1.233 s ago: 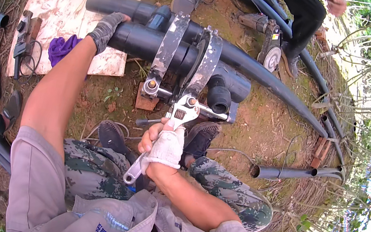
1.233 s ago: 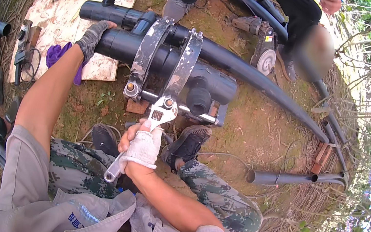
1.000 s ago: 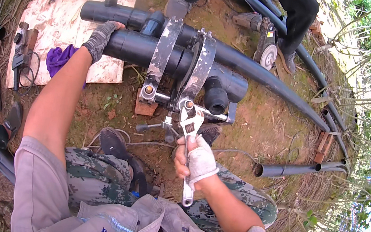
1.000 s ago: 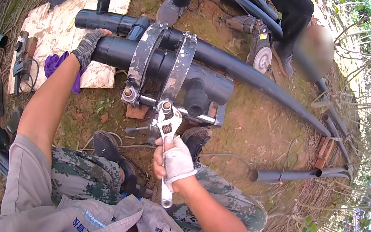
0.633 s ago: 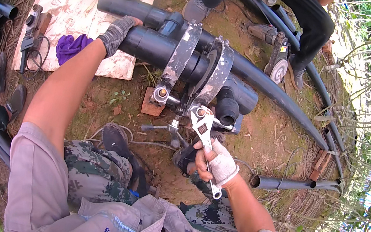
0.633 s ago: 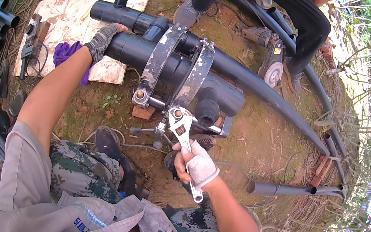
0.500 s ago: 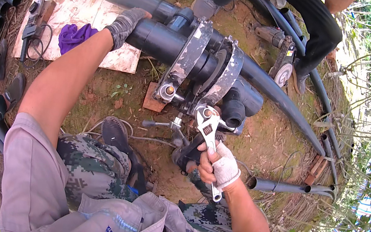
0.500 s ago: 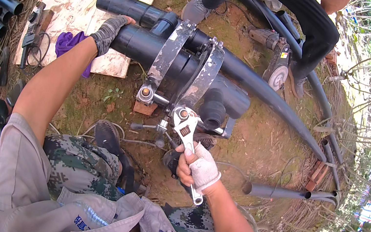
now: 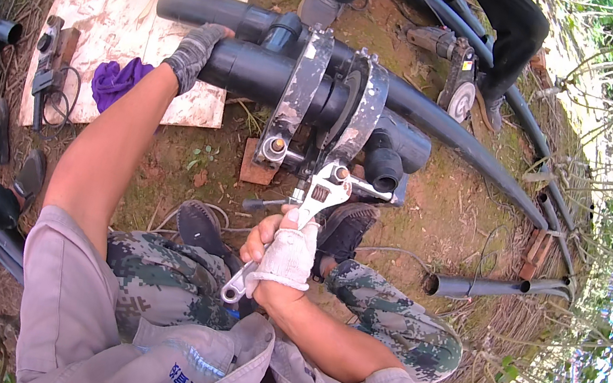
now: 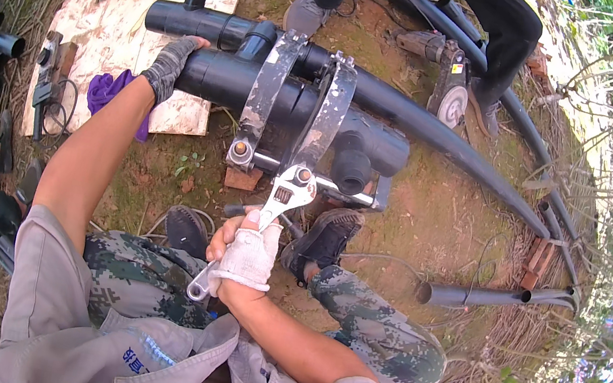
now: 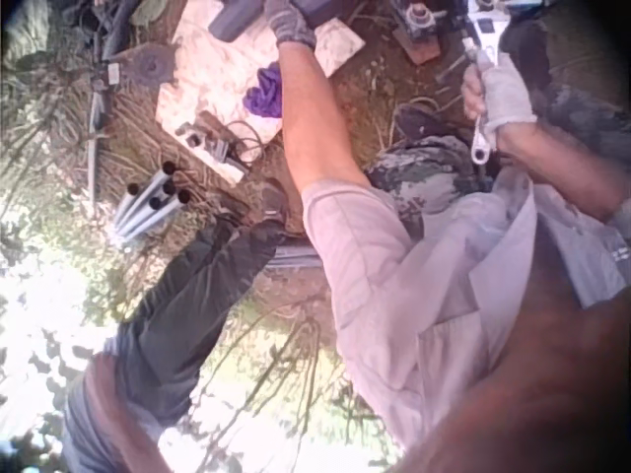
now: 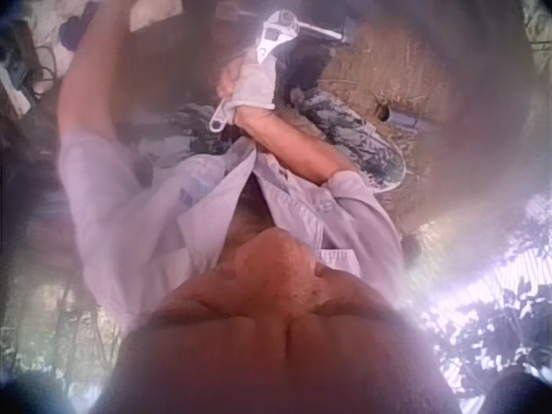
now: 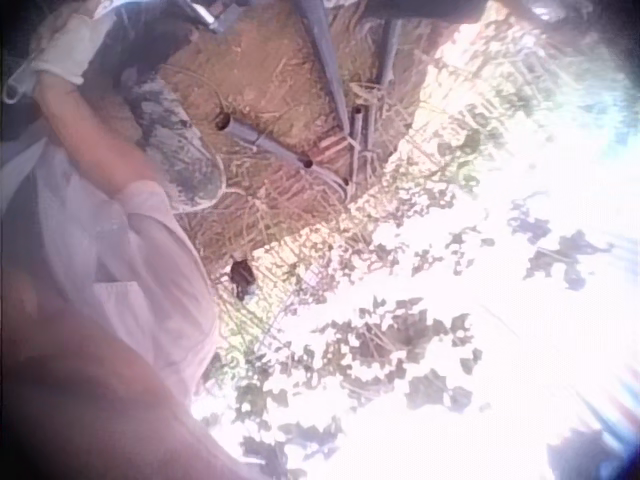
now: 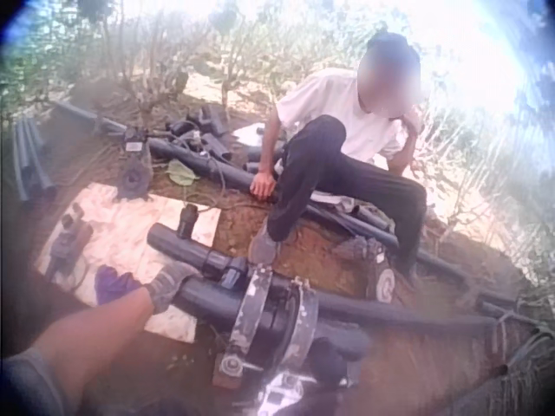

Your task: The person uses a wrench to tighten bolts on a pipe coupling and assists a coworker using an angle grinder to cut a pipe. The person also wipes the grinder disc with a purple cloth.

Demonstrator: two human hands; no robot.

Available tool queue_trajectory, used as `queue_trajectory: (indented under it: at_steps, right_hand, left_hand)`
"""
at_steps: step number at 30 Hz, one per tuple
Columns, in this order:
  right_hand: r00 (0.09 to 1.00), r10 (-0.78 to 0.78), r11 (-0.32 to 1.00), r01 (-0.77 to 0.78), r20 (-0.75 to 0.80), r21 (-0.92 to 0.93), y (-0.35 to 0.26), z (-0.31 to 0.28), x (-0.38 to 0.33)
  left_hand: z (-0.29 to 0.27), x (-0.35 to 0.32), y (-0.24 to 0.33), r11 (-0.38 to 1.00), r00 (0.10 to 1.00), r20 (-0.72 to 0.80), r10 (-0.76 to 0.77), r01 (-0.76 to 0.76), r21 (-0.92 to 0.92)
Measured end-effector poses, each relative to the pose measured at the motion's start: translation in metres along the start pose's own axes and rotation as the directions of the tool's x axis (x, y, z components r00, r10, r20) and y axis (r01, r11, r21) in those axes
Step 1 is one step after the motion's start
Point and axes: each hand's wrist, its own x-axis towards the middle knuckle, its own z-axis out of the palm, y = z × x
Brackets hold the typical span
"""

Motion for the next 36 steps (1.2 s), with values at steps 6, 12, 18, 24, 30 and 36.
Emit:
queue_trajectory:
  at_steps: [6, 12, 18, 24, 30, 36]
  right_hand:
    - [0.959, 0.269, 0.919, -0.229, 0.087, -0.32, -0.07, -0.049, -0.011]
    - [0.802, 0.558, 0.663, -0.276, 0.213, -0.696, -0.175, -0.076, 0.034]
    - [0.794, 0.56, 0.729, -0.336, 0.237, -0.596, -0.149, -0.082, 0.031]
    - [0.873, 0.452, 0.736, -0.246, 0.186, -0.631, -0.145, -0.085, 0.017]
    - [0.977, 0.199, 0.921, -0.16, 0.077, -0.356, -0.066, -0.063, -0.015]
    - [1.0, -0.014, 0.985, 0.014, 0.001, -0.174, 0.0, -0.016, -0.011]
  left_hand:
    - [-0.024, 0.02, -0.016, 0.979, 0.976, 0.118, 0.183, -0.192, 0.069]
    - [-0.007, 0.021, -0.017, 0.876, 0.884, 0.192, 0.425, -0.456, 0.157]
    - [-0.012, 0.006, -0.005, 0.994, 0.99, 0.095, 0.103, -0.1, -0.033]
    - [0.001, -0.003, 0.006, 0.995, 0.999, 0.007, 0.037, -0.036, -0.092]
    - [-0.006, 0.005, 0.004, 0.964, 0.982, 0.031, 0.185, -0.187, 0.191]
    - [-0.008, 0.007, -0.008, 0.969, 0.97, 0.058, 0.237, -0.24, 0.055]
